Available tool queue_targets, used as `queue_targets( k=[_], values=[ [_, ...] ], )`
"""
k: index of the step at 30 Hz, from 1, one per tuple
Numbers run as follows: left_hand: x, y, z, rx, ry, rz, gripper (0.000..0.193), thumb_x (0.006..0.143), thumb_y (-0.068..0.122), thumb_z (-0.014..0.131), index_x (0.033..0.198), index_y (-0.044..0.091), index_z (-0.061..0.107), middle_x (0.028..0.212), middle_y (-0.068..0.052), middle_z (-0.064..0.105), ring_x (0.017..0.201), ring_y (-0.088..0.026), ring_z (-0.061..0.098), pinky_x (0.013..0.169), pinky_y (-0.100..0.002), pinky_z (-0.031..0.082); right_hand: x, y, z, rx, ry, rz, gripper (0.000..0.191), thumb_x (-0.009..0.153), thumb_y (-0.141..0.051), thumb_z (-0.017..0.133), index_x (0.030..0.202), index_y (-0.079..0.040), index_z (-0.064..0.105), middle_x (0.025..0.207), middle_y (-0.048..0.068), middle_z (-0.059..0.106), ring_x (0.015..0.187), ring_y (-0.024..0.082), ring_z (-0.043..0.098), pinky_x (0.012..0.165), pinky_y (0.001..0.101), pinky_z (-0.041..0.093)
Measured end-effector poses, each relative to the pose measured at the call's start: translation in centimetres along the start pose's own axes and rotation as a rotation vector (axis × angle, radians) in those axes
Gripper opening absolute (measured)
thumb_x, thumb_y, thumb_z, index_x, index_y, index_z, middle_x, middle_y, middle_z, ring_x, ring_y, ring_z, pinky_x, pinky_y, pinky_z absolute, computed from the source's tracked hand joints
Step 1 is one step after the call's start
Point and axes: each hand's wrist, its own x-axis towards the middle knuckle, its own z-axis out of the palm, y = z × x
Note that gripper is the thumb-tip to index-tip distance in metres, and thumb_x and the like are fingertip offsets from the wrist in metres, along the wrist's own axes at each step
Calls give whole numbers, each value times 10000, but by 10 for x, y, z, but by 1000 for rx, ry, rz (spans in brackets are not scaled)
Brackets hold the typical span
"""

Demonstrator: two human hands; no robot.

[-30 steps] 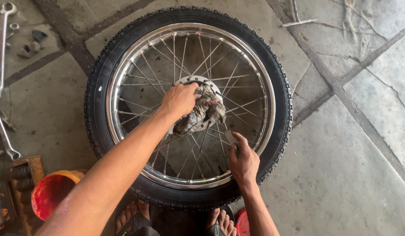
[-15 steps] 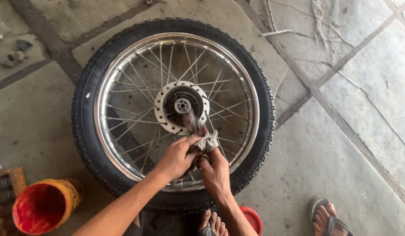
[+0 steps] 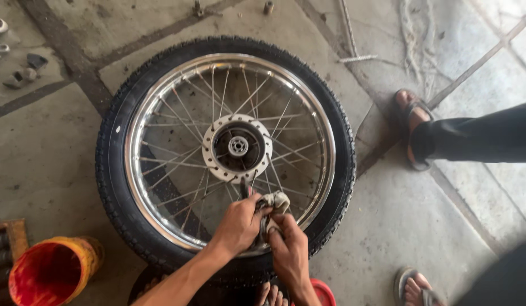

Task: The person cleans the hub and spokes of a motorcycle wheel using a cloth, then applies red grease to the hub with their fingers. The wheel remains on the floor during the process.

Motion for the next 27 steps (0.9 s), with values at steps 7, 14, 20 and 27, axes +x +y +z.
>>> queue_targets(
  k=[7,14,20,27],
  values=[
    [18,35,-50,207,-51,-489,276,1077,264,477,1179,91,667,809,-208,742,745,-438,722,670,-494,578,-16,-9,-17,17,-1,-21,222,898,-3,574,1085,32,687,840,99,735,788,123,658,746,246,530],
    [5,21,-17,49,69,432,330,922,177,654,1155,-55,637,977,-213,745,876,-342,729,782,-442,561,7,-15,4,-35,89,-41,222,866,12,573,1073,16,654,899,79,749,790,139,662,709,274,553],
    [13,10,-23,-9,30,-84,215,989,226,591,987,51,715,799,-115,768,710,-241,743,633,-415,554,-2,-15,4,37,9,-54,173,908,20,586,1073,30,641,890,96,713,795,127,620,713,267,528],
    [38,13,-134,-263,361,-176,376,937,369,613,1116,47,686,700,-126,722,370,-198,615,276,-332,468,-18,14,-82,-120,266,36,179,884,-23,664,1049,9,726,760,108,734,591,162,614,508,301,455]
  ],
)
